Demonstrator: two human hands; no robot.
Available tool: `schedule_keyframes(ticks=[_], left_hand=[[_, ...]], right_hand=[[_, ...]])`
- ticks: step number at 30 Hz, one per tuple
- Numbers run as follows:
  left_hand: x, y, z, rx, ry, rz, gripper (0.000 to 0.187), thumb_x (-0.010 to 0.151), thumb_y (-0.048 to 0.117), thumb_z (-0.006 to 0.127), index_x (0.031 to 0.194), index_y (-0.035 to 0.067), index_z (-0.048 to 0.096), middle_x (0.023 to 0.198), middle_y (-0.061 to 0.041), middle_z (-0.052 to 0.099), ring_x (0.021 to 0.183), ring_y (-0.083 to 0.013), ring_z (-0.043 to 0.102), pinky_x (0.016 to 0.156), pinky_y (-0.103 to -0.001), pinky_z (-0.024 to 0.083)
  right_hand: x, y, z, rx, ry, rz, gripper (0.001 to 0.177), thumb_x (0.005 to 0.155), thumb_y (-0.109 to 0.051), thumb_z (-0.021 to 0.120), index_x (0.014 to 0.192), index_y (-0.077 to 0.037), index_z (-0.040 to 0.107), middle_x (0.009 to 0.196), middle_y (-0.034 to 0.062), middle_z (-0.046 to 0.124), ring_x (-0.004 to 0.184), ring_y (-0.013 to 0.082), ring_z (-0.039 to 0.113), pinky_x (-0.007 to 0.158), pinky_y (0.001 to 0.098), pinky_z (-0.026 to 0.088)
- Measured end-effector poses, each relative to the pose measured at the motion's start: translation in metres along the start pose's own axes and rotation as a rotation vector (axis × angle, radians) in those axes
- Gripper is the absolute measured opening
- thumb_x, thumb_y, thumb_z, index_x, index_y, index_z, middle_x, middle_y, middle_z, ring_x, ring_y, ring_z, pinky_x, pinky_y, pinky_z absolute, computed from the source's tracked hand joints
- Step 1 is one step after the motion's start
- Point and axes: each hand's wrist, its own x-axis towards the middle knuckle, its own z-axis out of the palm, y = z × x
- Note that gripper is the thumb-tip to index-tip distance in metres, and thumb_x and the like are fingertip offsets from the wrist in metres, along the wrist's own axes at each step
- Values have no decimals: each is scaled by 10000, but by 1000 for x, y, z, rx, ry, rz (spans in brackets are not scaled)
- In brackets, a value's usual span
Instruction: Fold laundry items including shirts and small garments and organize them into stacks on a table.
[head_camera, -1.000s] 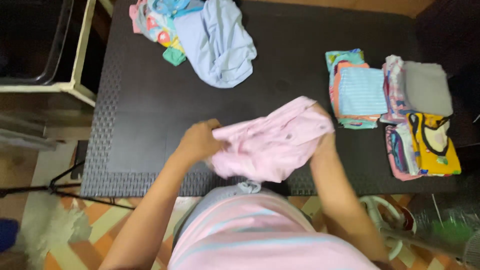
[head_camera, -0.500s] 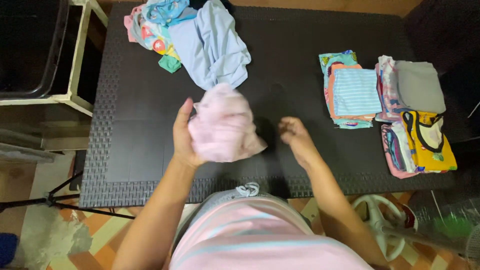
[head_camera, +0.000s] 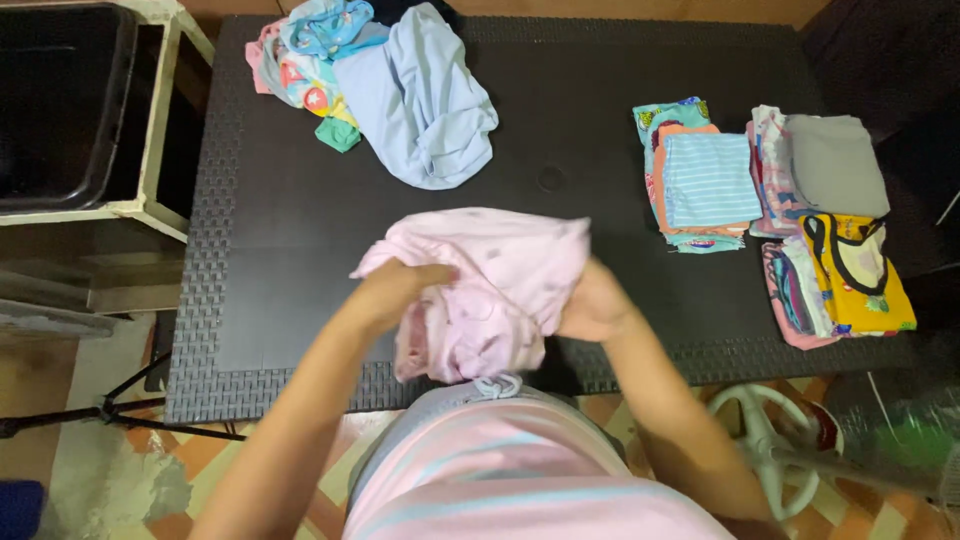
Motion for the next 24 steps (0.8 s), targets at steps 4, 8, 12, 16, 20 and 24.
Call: schedule_keyframes(ticks=[4,8,12,16,20,24], left_hand=[[-13,-11,-20,90,12,5,339,843,172,740,1087,-61,769,1043,-101,784,904,-169,700,802,-317,543],[-40,7,-27,-242,-189,66,440,866,234,678,1207,-44,689,1153,-120,754,1038,-209,714,909,-359,552],[-48,38,-15,-883,-264,321,628,951,512,484,1327,14,559,1294,-154,678,1164,-285,695,1032,-449,522],[17,-50,-41,-517,161,62,612,1088,440,459,1438,-52,563,1333,-280,655,1068,-337,646,1042,-579,476],[16,-40,-43,-613,37,63,608,1078,437,441,1434,-42,554,1355,-262,639,1122,-342,635,1066,-562,467],[3,-34,-42,-736,-116,39,603,1064,433,418,1429,-30,543,1383,-238,620,1192,-347,622,1098,-540,457]], right_hand=[[-27,-15,-27,396,-146,-39,895,926,-647,553,1530,-8,387,1529,182,520,1412,339,499,1167,526,353],[-47,-17,-85,-117,107,-49,744,973,-464,632,1493,47,480,1457,187,574,1357,323,538,1164,520,387],[-21,-32,-64,-201,394,-332,640,988,-437,665,1457,-26,520,1449,151,595,1339,302,554,1188,495,418],[23,-5,-18,187,382,-326,785,952,-632,541,1472,-45,506,1470,150,569,1367,325,541,1184,524,398],[28,40,-22,520,71,69,953,837,-758,515,1486,-62,480,1503,146,532,1382,338,493,1158,542,334],[12,81,-87,-106,167,217,674,974,-407,642,1515,-54,449,1523,83,490,1462,266,427,1294,505,308]])
